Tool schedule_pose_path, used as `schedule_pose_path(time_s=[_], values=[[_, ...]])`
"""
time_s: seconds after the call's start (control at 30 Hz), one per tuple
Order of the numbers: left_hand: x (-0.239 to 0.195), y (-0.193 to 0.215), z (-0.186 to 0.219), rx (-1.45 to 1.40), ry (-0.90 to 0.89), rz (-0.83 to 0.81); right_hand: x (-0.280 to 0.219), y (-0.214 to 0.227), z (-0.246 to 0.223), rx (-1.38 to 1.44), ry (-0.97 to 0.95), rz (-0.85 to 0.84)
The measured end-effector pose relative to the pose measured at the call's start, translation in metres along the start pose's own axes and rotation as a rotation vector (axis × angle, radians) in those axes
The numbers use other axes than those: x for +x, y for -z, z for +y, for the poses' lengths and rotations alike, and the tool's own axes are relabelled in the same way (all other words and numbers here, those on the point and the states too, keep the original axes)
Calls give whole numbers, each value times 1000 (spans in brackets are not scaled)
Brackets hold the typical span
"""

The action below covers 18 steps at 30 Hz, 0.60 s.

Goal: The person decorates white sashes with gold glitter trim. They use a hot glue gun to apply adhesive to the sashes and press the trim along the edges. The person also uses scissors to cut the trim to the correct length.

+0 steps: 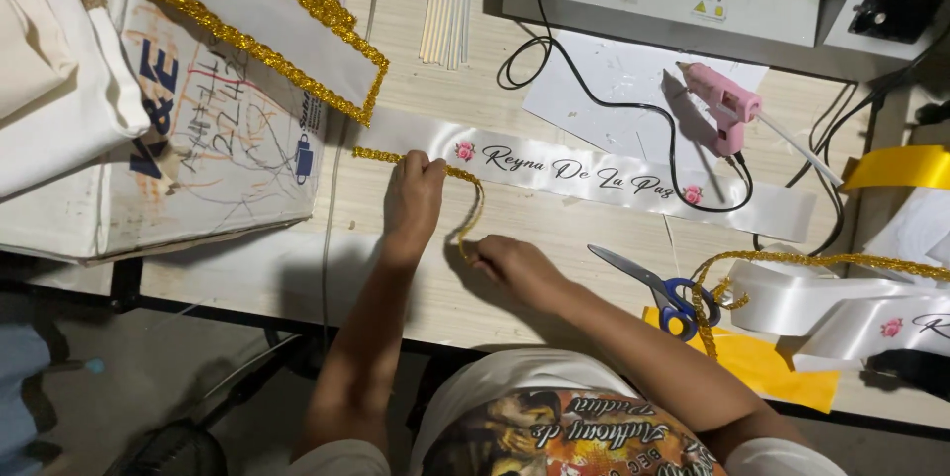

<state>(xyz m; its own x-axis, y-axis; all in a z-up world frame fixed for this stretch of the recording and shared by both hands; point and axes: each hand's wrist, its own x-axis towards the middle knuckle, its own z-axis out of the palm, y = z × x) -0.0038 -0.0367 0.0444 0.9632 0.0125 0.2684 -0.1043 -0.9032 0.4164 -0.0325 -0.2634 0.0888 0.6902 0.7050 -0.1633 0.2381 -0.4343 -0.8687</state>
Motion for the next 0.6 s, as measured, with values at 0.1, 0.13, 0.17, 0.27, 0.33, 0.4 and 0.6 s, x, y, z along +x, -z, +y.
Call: schedule_pose_path(time_s=[0.1, 0.13, 0.17, 0.27, 0.33, 0.4, 0.6], values=[[-2, -3, -4, 90, -30, -9, 4, -5, -2, -64, 80, 4], [-3, -4, -5, 87, 1, -21, 4, -7, 1, -57, 88, 19], [-3, -6, -6, 84, 31, -33, 4, -8, 4, -50, 96, 35], [-7, -8, -11, -27, -8, 105, 5, -6, 6, -63, 112, 65], [-5, 7, 4, -44, 112, 132, 5, -10, 6, -58, 88, 55], [0, 15, 14, -62, 229, 160, 8, -15, 4, -55, 65, 47], [22, 32, 55, -88, 387, -513, 18, -42, 2, -20, 274, -16]])
